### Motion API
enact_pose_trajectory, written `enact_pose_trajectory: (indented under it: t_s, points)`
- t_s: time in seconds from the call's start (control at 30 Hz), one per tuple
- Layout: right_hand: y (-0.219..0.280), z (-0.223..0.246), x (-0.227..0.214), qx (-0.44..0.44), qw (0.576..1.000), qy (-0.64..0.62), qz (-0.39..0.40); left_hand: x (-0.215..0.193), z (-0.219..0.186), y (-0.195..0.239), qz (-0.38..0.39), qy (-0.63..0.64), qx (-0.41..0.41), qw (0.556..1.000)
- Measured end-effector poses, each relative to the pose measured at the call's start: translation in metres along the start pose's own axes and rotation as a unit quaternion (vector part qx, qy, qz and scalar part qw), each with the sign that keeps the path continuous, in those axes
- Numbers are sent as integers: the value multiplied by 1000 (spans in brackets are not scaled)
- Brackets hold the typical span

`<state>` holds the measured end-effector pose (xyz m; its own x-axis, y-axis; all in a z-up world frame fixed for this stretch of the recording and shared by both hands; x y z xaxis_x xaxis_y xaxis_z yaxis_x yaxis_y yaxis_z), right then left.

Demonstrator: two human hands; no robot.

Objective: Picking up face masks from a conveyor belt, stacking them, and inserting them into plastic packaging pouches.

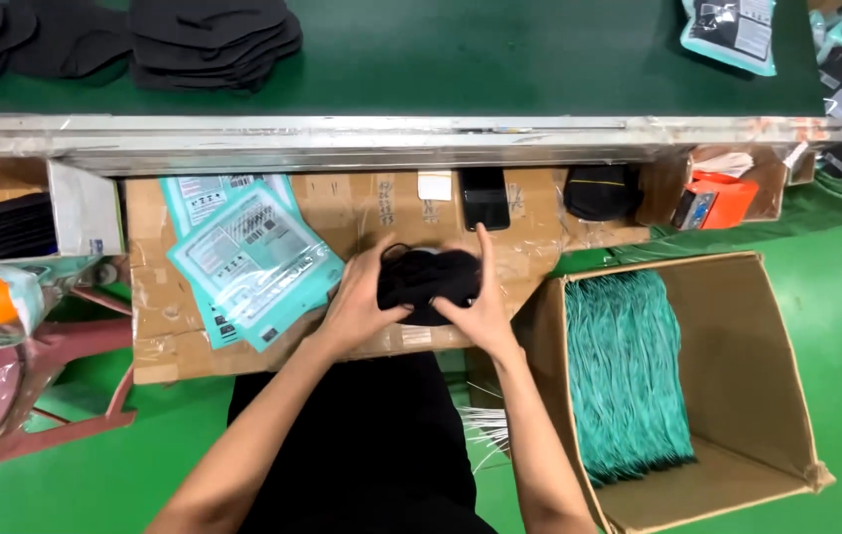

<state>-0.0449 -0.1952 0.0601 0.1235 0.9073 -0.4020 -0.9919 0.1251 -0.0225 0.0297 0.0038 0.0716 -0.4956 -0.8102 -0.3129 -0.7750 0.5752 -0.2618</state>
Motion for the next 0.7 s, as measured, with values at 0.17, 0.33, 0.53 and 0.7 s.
enact_pose_trajectory:
  t_s: [0.17, 0.33, 0.53, 0.7]
  points:
    - [-5, 13, -8, -85, 996, 39, 10, 26, 75, 35, -16, -13, -17, 1000]
    - [-4, 8, -14, -70, 981, 178, 20, 9, -1, 0, -12, -5, -7, 1000]
    - [-7, 15, -11, -74, 957, 275, 52, 23, 21, 5, -7, 68, -84, 994]
    - [-9, 50, -21, -96, 926, 363, 22, 36, 38, 9, -1, 71, -60, 996]
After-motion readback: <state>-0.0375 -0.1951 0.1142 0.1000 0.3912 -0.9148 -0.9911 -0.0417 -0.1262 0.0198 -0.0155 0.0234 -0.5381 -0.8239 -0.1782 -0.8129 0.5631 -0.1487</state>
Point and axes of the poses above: each hand's wrist, its own y-axis away from the middle knuckle, its own x-axis out of the palm, z = x × y, the point moved 2 cm from there along -y, towards the middle knuckle, and after that the axes turned 13 degrees about y, right-handed, at the moved point
